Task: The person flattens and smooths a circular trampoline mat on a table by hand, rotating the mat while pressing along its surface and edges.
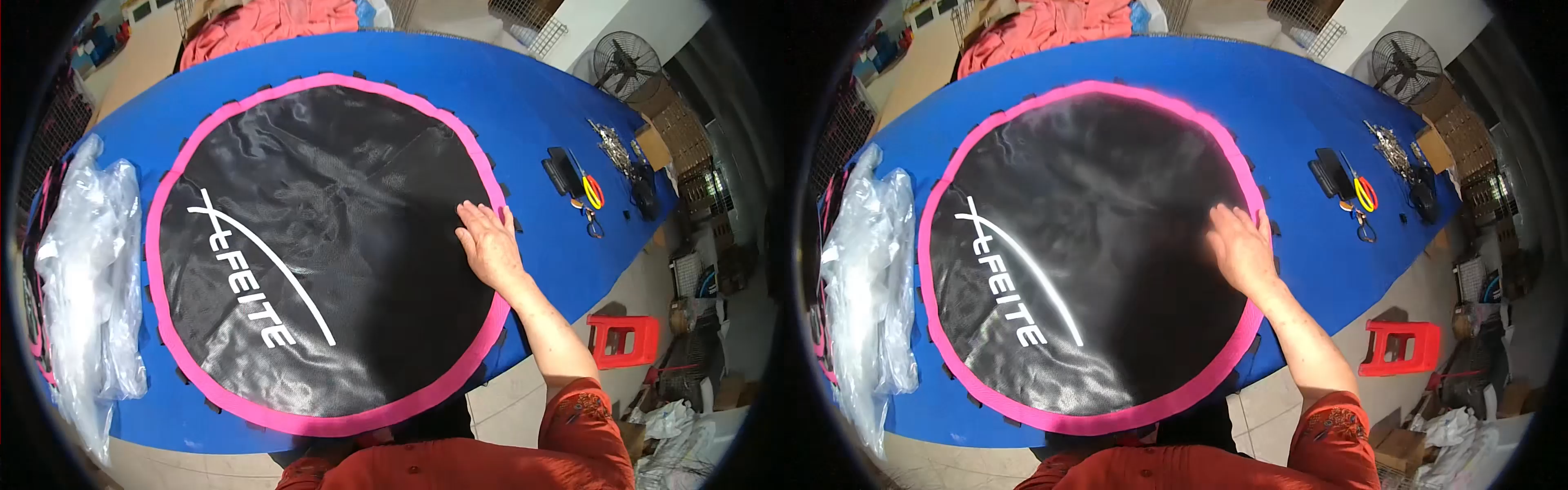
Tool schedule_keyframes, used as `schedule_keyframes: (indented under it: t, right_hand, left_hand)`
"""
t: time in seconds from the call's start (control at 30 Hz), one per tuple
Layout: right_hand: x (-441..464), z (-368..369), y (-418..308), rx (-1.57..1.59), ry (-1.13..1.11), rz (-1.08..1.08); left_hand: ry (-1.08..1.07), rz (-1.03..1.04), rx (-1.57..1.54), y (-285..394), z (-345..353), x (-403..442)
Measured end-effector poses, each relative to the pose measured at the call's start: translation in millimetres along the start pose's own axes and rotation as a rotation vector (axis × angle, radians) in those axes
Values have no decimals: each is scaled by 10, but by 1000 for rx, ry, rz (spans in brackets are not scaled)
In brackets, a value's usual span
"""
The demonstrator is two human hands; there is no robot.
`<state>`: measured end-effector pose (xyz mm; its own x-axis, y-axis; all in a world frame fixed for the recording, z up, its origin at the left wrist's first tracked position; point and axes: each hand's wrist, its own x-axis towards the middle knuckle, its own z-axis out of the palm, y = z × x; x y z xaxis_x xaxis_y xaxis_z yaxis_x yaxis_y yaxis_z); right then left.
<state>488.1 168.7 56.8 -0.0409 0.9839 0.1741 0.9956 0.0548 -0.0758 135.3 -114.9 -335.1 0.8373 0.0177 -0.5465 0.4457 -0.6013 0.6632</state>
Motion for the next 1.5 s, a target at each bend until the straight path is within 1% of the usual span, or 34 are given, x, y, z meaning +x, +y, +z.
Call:
schedule_keyframes:
  t: [0.1, 0.33, 0.43, 0.5, 0.57, 0.63, 0.77, 0.83, 0.9, 0.93, 0.97, 1.03, 1.07, 1.17, 1.3, 1.4, 1.5]
  right_hand:
    - [60, -26, -25, -9, -14, -27]
    - [-158, -107, -64, 24, -40, -30]
    - [-409, -187, -139, 22, -58, -65]
    - [-601, -279, -257, 38, -90, -133]
    - [-828, -325, -315, 58, -72, -152]
    - [-1064, -360, -334, 143, -94, -211]
    - [-1314, -345, -256, 88, -51, -257]
    - [-1281, -338, -158, 78, -52, -227]
    - [-1139, -370, -97, 43, -33, -112]
    - [-1037, -484, -119, -36, -136, -39]
    - [-976, -418, -51, -33, -141, -42]
    - [-867, -230, 151, -38, -14, -13]
    - [-805, -271, 134, -21, -45, 3]
    - [-706, -253, 147, 73, -17, -80]
    - [-616, -246, 69, 135, -56, -85]
    - [-561, -235, 80, 105, -77, -113]
    - [-554, -349, -58, 114, -120, -141]
  left_hand:
    - [19, 4, -3, 203, 88, 45]
    - [147, -54, 110, 386, -1, 19]
    - [209, -78, 158, 572, 96, 73]
    - [242, -102, 196, 648, 197, 89]
    - [263, -119, 249, 679, 235, 59]
    - [287, -129, 288, 811, 228, 66]
    - [334, -172, 382, 796, 152, 46]
    - [345, -179, 415, 814, 147, 34]
    - [353, -191, 440, 840, 95, -36]
    - [361, -199, 450, 829, 94, -46]
    - [370, -206, 457, 849, 38, -67]
    - [391, -221, 466, 813, 20, -59]
    - [400, -230, 466, 784, 10, -52]
    - [433, -258, 464, 682, -166, -32]
    - [496, -303, 465, 495, -608, 15]
    - [551, -328, 480, 416, -895, 75]
    - [592, -339, 504, 402, -1060, 97]
